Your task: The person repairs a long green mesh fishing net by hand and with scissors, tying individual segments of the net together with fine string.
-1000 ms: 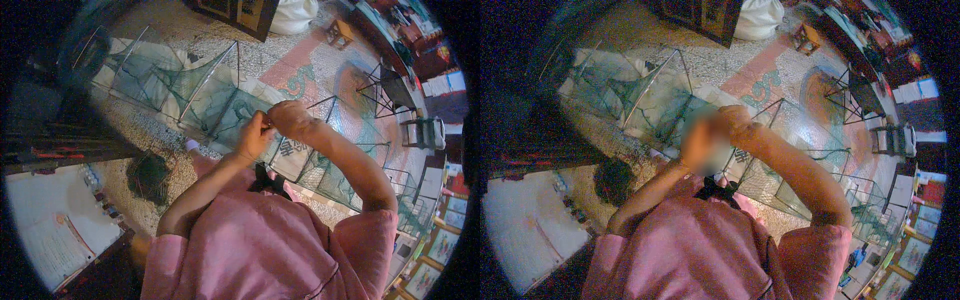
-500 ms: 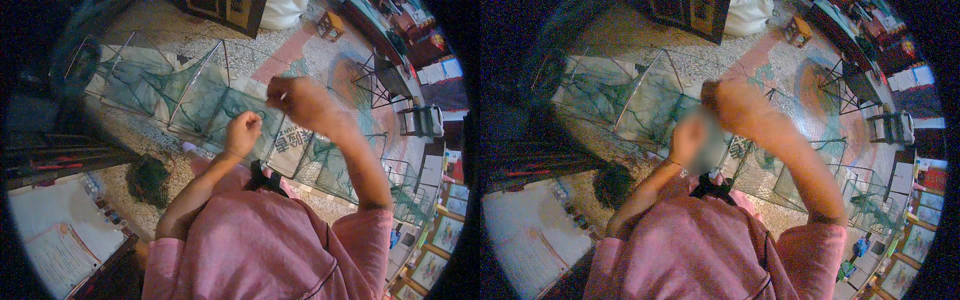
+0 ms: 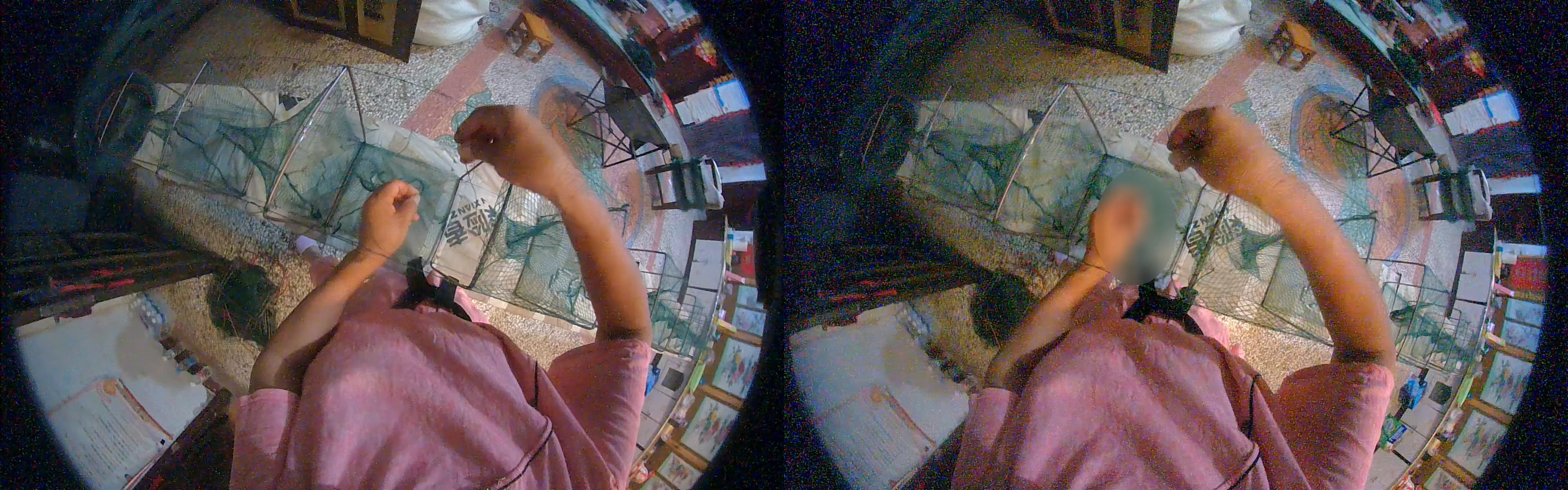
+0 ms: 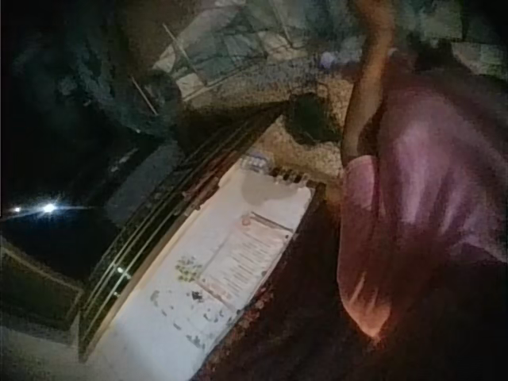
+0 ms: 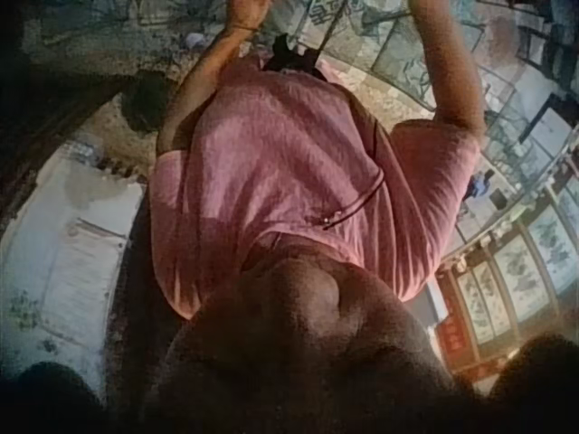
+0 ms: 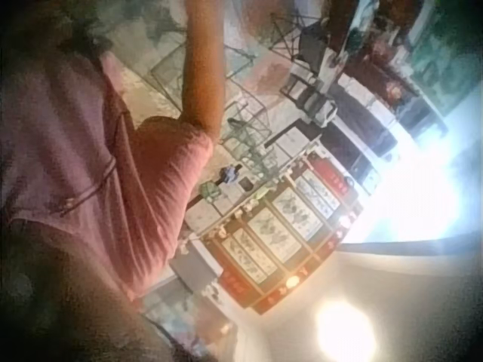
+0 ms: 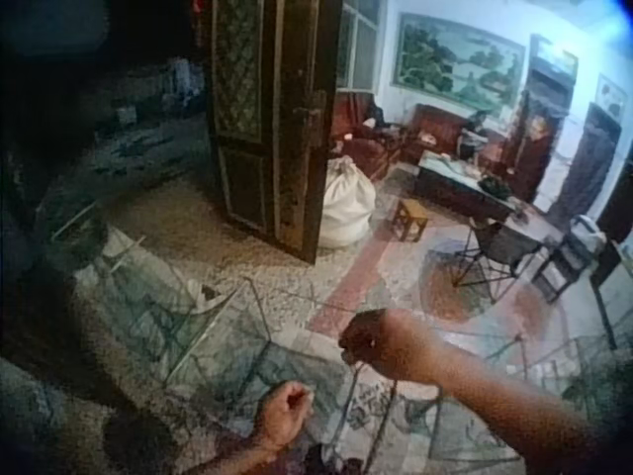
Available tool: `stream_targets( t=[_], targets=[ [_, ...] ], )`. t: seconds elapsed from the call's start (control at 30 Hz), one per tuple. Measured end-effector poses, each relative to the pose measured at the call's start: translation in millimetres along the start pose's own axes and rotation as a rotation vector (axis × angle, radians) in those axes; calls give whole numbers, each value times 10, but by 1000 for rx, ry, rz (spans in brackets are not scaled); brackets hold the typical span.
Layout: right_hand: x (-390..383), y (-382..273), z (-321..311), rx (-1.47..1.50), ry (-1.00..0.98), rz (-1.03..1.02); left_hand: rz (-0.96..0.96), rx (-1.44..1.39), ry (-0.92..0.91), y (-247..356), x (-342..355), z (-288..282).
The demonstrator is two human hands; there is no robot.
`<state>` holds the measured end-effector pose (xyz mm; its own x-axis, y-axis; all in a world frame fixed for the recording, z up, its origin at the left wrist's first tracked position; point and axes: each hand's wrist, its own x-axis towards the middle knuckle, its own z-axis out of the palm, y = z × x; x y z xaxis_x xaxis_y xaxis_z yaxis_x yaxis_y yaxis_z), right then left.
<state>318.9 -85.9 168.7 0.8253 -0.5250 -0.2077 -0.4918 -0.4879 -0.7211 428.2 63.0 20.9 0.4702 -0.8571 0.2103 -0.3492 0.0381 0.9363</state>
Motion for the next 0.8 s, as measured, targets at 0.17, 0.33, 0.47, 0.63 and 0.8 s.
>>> stream_targets(
  t=[0.17, 0.33, 0.47, 0.63, 0.8],
  targets=[
    [-37, -340, -282, 339, -9, -213, -82, -121, 20, -72, -35, 61],
    [-118, -731, -576, 651, 83, -246, -172, -203, -12, -50, -8, 47],
    [-26, -721, -781, 728, 93, -549, -402, -436, -60, -169, -20, 79],
    [86, -545, -204, 352, -105, -203, -484, -669, -70, -297, 1, 111],
    [195, -68, 314, -465, -90, -197, -533, -726, -77, -271, 4, 72]
  ],
)
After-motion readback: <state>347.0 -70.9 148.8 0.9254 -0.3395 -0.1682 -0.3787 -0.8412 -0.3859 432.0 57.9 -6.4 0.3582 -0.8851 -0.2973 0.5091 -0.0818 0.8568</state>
